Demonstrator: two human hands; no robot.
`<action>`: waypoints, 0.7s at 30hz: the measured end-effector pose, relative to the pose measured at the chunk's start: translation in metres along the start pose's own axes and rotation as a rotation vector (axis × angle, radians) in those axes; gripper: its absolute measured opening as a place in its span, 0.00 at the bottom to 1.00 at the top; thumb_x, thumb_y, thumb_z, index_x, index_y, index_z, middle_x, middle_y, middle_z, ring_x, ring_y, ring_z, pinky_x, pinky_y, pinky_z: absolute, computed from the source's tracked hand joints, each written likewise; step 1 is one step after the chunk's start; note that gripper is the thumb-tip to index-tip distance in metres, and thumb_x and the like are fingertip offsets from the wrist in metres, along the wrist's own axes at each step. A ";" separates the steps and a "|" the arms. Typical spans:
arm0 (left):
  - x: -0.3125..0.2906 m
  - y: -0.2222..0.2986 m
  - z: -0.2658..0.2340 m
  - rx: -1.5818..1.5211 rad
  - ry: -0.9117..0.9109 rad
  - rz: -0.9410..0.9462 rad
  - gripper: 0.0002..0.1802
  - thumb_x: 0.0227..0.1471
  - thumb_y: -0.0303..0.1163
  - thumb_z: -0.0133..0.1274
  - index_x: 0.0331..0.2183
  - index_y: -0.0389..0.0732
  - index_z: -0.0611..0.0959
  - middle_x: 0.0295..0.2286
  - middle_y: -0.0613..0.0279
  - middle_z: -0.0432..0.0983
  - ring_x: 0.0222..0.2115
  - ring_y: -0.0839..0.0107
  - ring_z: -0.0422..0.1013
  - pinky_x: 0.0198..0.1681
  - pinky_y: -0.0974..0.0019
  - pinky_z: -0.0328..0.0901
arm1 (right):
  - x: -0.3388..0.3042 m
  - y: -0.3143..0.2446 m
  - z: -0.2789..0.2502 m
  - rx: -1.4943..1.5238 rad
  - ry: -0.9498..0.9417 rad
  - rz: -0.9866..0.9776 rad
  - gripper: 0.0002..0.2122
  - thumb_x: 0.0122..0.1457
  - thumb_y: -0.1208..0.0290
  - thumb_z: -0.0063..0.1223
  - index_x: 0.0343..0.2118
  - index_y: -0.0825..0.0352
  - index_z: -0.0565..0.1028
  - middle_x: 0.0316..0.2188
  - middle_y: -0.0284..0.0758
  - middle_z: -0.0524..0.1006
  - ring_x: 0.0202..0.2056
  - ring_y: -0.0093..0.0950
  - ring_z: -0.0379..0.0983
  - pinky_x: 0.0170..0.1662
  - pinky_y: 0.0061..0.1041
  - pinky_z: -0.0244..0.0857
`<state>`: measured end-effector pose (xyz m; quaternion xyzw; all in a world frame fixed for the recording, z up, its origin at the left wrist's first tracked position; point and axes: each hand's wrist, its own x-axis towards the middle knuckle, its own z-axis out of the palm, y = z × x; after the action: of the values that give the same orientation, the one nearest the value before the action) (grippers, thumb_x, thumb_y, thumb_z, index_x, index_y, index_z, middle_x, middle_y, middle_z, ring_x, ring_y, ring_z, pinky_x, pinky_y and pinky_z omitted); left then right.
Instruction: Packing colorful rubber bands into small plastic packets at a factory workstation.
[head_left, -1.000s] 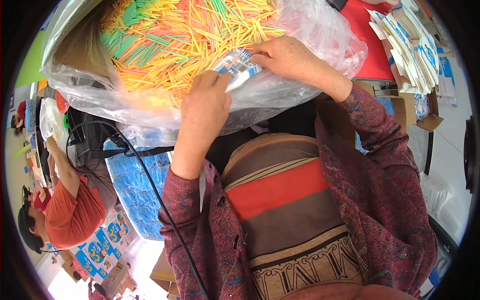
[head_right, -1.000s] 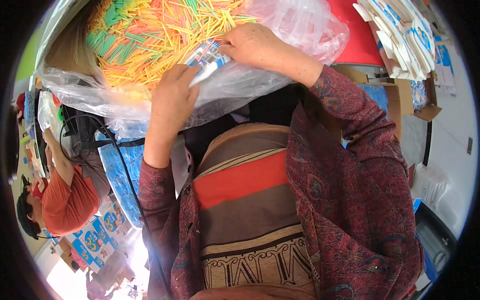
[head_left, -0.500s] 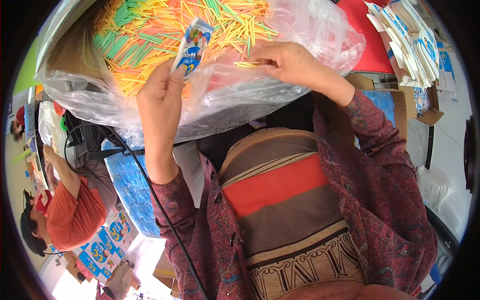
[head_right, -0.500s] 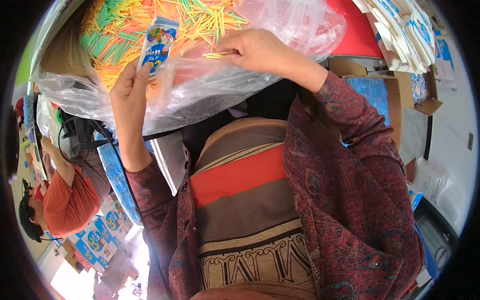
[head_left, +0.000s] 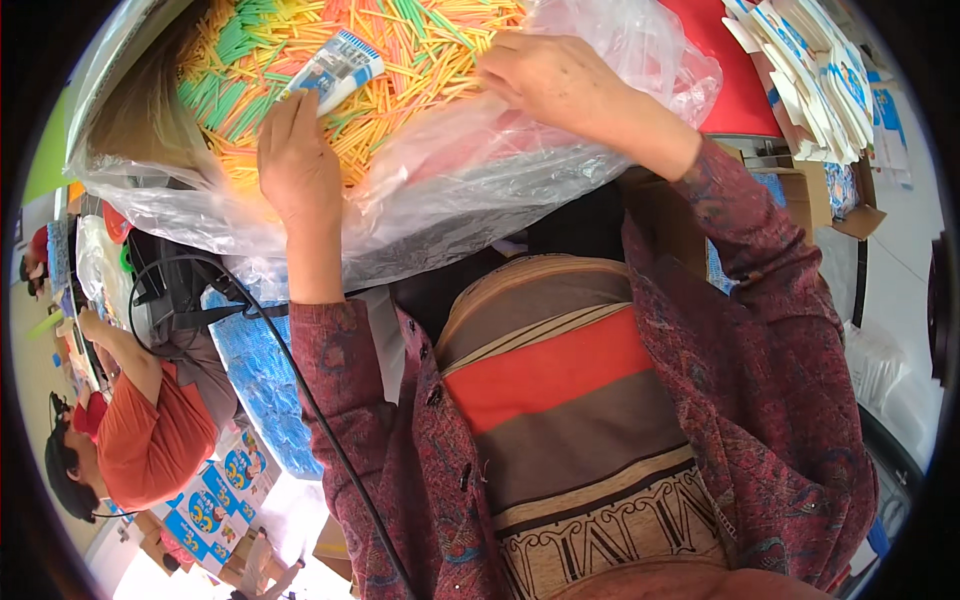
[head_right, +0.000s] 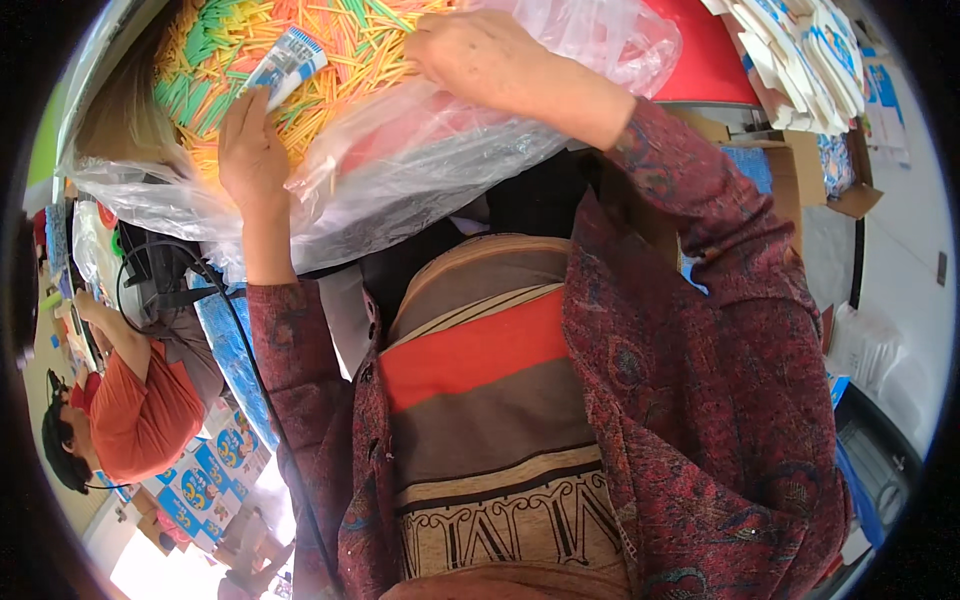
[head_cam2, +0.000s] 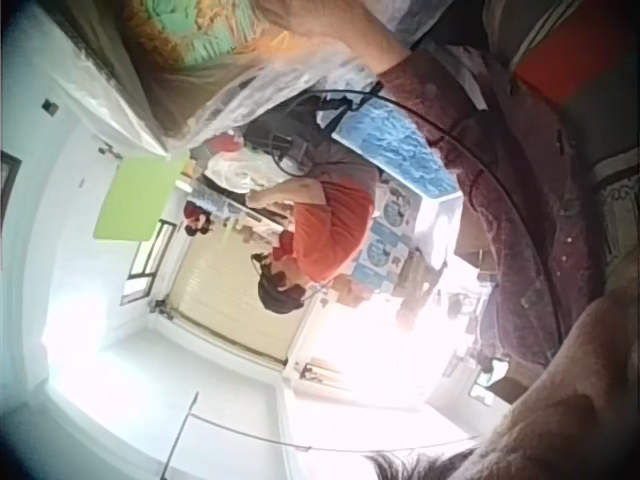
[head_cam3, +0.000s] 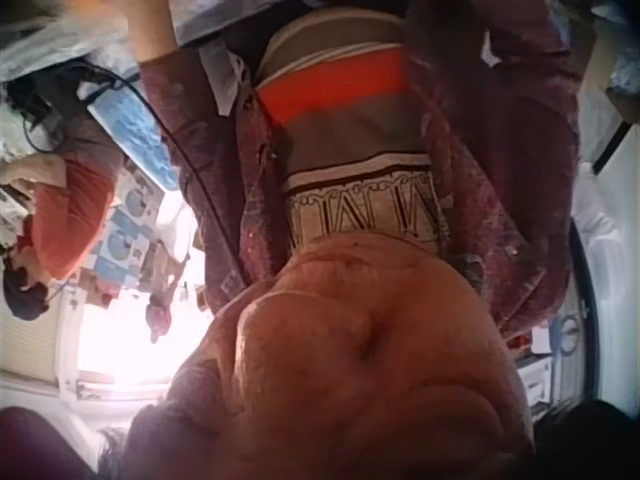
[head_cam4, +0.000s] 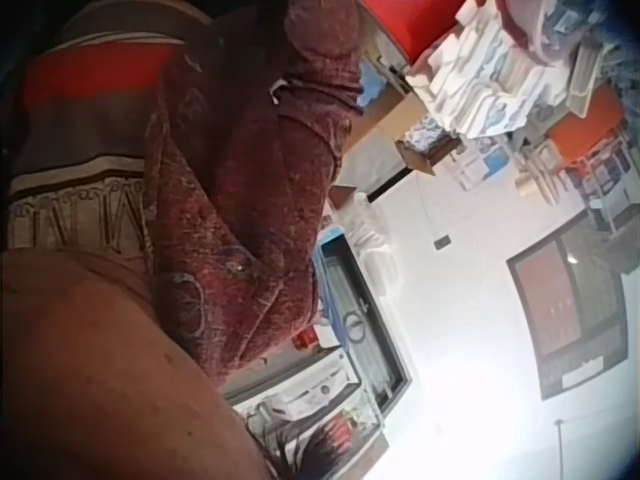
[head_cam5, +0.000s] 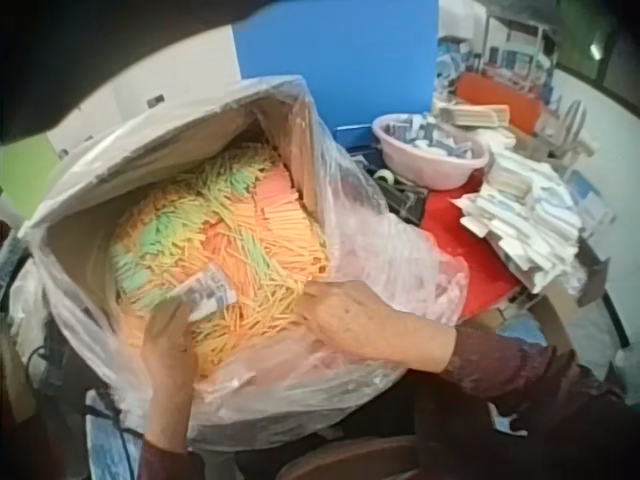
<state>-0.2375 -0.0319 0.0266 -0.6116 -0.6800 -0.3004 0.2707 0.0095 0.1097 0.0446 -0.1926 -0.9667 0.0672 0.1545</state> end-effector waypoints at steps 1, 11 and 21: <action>-0.002 0.001 0.005 0.036 -0.032 0.009 0.14 0.48 0.22 0.51 0.39 0.40 0.81 0.38 0.59 0.76 0.40 0.60 0.72 0.42 0.62 0.67 | 0.006 -0.001 0.002 0.036 0.026 -0.012 0.11 0.53 0.69 0.52 0.40 0.64 0.74 0.33 0.37 0.74 0.37 0.39 0.74 0.36 0.34 0.69; 0.005 0.003 0.001 0.001 -0.140 -0.047 0.15 0.48 0.23 0.51 0.40 0.42 0.81 0.38 0.61 0.77 0.40 0.60 0.71 0.43 0.62 0.67 | -0.026 0.010 0.014 -0.011 0.251 -0.290 0.18 0.48 0.76 0.54 0.45 0.63 0.74 0.42 0.36 0.75 0.42 0.40 0.72 0.47 0.34 0.65; 0.019 -0.007 -0.011 -0.074 -0.346 -0.147 0.13 0.50 0.27 0.50 0.40 0.44 0.81 0.37 0.59 0.77 0.39 0.58 0.72 0.39 0.59 0.67 | 0.032 -0.007 -0.062 0.307 0.476 -0.215 0.08 0.53 0.76 0.53 0.37 0.68 0.76 0.30 0.41 0.77 0.32 0.37 0.76 0.36 0.28 0.68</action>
<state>-0.2462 -0.0276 0.0474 -0.6123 -0.7477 -0.2347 0.1043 -0.0005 0.1206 0.1135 -0.0740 -0.8968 0.1486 0.4102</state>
